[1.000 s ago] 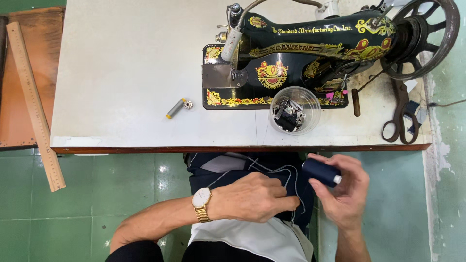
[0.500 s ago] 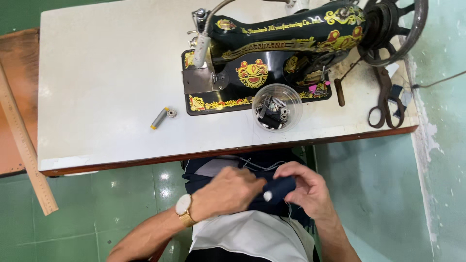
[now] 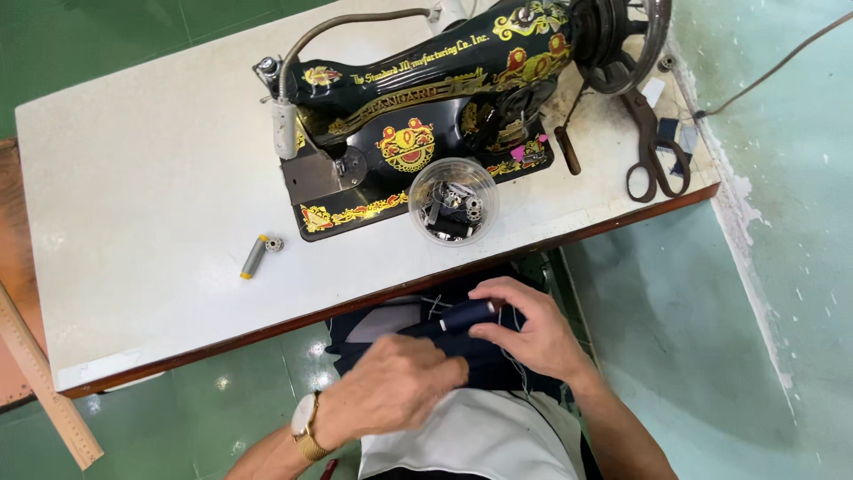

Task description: The person threads the needle of a sewing machine, handles a bobbin, and uses shears to cut thread.

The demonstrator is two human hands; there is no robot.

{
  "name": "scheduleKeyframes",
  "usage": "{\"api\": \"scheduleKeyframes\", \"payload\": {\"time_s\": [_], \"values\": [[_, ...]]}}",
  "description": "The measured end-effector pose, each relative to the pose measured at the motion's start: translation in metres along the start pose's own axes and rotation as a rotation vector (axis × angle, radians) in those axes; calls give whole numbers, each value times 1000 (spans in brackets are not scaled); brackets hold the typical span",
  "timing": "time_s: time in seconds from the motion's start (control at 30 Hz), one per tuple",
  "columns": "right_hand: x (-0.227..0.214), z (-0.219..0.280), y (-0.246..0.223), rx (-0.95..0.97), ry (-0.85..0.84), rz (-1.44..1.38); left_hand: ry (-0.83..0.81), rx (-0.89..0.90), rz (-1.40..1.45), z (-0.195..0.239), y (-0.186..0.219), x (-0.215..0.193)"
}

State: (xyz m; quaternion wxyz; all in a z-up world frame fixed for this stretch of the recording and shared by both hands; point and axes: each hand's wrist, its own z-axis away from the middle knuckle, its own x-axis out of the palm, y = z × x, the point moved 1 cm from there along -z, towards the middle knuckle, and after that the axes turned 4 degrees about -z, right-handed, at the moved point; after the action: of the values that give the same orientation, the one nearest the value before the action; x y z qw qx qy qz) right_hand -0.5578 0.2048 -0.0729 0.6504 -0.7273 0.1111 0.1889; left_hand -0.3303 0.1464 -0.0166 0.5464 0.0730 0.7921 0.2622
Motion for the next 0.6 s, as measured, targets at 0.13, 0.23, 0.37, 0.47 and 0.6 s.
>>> {"api": "scheduleKeyframes", "payload": {"time_s": [0.13, 0.23, 0.37, 0.47, 0.6], "values": [[-9, 14, 8, 99, -174, -650, -184, -38, -6, -1, -10, 11], [-11, 10, -3, 82, -243, -451, -93, -54, -45, -9, -9, -2], [-7, 14, 15, 219, 76, -434, -234, 5, 60, -15, 1, 17], [-18, 20, 9, 64, -204, -643, -177, -89, 5, -20, -22, 18], [-20, 12, -2, 35, -76, -112, 22, -21, -25, -34, -4, -1]]}}
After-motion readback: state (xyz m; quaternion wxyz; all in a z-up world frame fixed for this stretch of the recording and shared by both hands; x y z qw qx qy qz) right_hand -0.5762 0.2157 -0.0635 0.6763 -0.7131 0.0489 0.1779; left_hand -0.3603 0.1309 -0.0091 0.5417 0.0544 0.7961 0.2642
